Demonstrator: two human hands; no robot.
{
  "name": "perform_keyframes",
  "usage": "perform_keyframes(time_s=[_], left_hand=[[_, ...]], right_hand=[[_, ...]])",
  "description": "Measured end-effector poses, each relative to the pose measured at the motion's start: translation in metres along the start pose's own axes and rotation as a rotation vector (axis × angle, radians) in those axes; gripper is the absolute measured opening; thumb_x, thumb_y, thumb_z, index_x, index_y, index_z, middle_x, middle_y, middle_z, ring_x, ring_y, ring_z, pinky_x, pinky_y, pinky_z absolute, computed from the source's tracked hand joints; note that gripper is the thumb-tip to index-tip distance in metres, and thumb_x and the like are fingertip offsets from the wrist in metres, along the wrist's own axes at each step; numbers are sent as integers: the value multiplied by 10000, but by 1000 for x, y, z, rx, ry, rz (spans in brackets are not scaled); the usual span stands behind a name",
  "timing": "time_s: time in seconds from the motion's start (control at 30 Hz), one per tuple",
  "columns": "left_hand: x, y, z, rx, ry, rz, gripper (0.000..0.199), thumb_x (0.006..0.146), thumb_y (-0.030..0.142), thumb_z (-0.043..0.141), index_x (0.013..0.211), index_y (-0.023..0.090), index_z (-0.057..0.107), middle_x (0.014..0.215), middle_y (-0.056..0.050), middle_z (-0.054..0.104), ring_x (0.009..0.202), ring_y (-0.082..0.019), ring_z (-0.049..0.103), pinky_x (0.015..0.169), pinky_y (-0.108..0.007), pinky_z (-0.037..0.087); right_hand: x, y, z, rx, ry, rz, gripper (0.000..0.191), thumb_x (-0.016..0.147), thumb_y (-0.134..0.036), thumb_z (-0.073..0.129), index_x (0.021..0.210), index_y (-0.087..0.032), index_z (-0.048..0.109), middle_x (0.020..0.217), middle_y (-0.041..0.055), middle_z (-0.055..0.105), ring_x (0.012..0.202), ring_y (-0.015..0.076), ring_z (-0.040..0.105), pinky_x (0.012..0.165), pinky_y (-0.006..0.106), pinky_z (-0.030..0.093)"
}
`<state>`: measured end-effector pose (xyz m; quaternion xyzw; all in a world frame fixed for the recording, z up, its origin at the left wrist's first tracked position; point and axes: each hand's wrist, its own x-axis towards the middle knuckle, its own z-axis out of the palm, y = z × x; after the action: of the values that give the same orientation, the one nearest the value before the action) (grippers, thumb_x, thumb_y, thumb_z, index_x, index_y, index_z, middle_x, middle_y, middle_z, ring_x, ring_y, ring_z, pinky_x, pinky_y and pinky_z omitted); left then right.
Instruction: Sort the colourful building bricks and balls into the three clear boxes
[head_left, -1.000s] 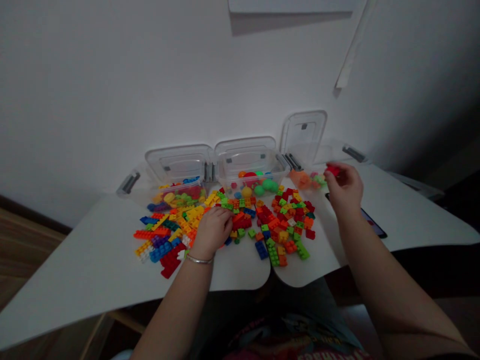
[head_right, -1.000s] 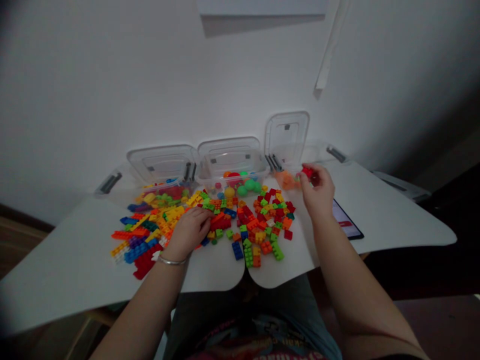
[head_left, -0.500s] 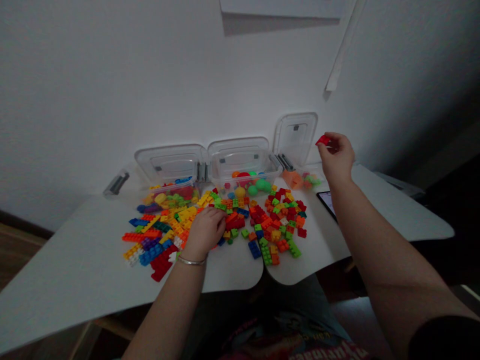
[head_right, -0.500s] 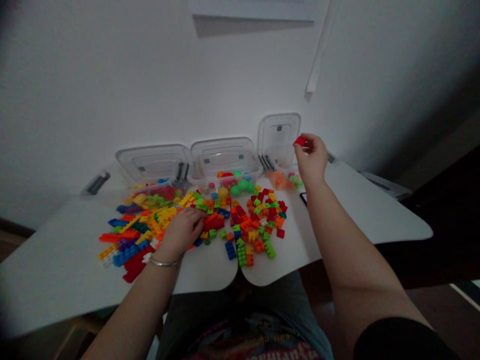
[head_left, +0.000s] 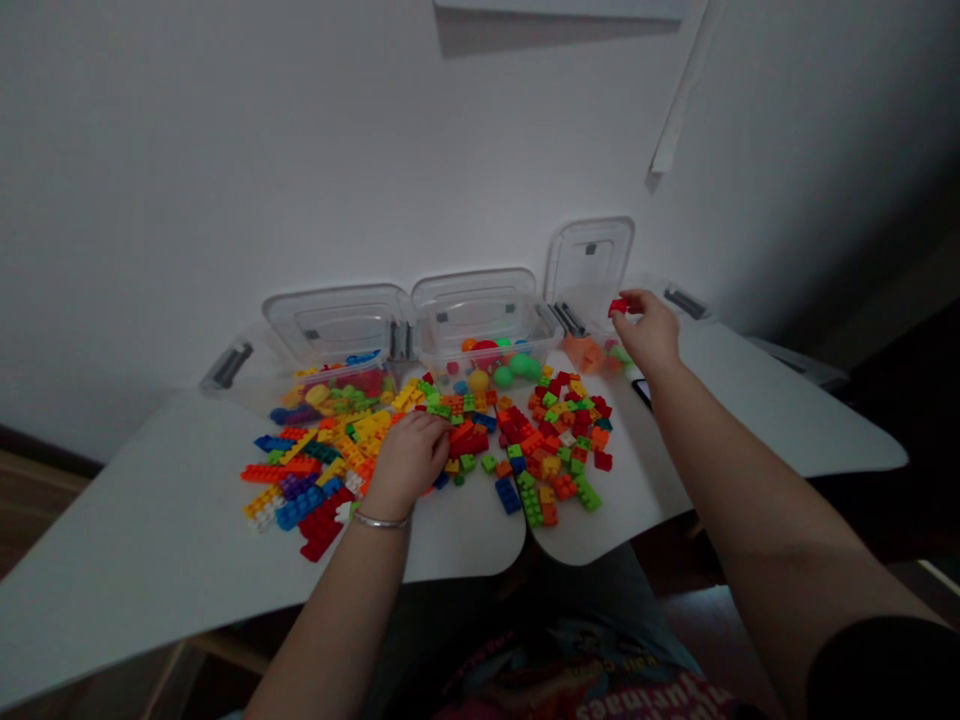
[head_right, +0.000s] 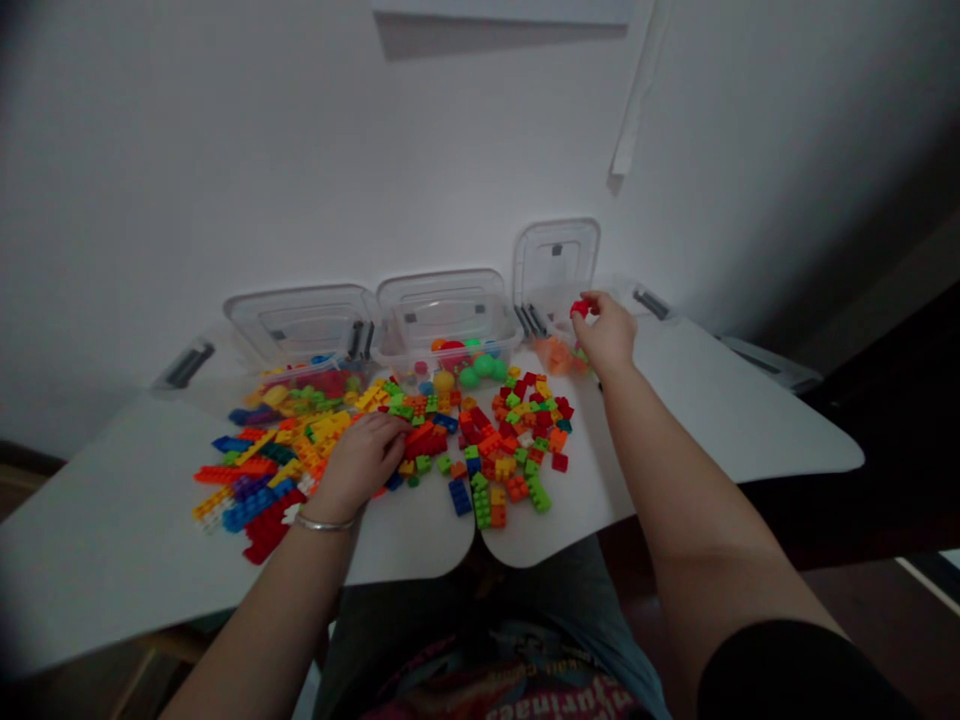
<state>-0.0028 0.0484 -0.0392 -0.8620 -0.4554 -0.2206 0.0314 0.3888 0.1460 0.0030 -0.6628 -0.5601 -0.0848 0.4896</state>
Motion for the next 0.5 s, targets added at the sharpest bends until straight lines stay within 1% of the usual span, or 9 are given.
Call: perform_keyframes(time_s=[0.13,0.27,0.33,0.4,0.47,0.5], left_hand=[[0,0,-1,2,11,9,243,894,190,463,938,174,701,945,-79,727,933,-237,622,907,-417,514],[-1,-1,0,0,20,7,240,896,198,465,939,178,700,949,-80,726,926,-235,624,899,-413,518],[-1,-1,0,1,18,7,238,894,195,465,936,179,699,945,-81,725,923,-232,625,904,-413,515],[-1,-1,0,1,12,7,236,893,191,467,937,176,698,946,-82,724,925,-232,625,913,-411,510],[0,-1,0,7,0,5,234,892,190,469,943,173,697,946,-81,723,928,-237,623,914,-413,508],[0,-1,0,9,-5,4,234,892,190,469,945,172,696,946,-80,723,928,-239,621,913,-415,507]], right_hand=[[-2,0,1,-5,-6,49,361,750,-338,600,1064,-171,665,919,89,733,872,240,673,895,454,487],[0,-2,1,16,-16,74,335,733,-303,604,1037,-178,669,998,97,716,880,236,659,897,464,483],[1,-5,-3,32,26,38,288,718,-261,601,983,-179,676,1059,107,697,942,244,641,936,471,464],[-1,-10,-12,69,112,-31,235,717,-232,589,929,-185,679,1094,107,681,1016,248,615,982,470,436],[-10,-15,-24,120,184,-66,210,743,-243,571,916,-196,680,1080,93,674,984,232,614,958,453,451],[-18,-17,-31,142,195,-57,212,758,-262,565,924,-200,681,1052,84,673,917,218,620,909,436,477]])
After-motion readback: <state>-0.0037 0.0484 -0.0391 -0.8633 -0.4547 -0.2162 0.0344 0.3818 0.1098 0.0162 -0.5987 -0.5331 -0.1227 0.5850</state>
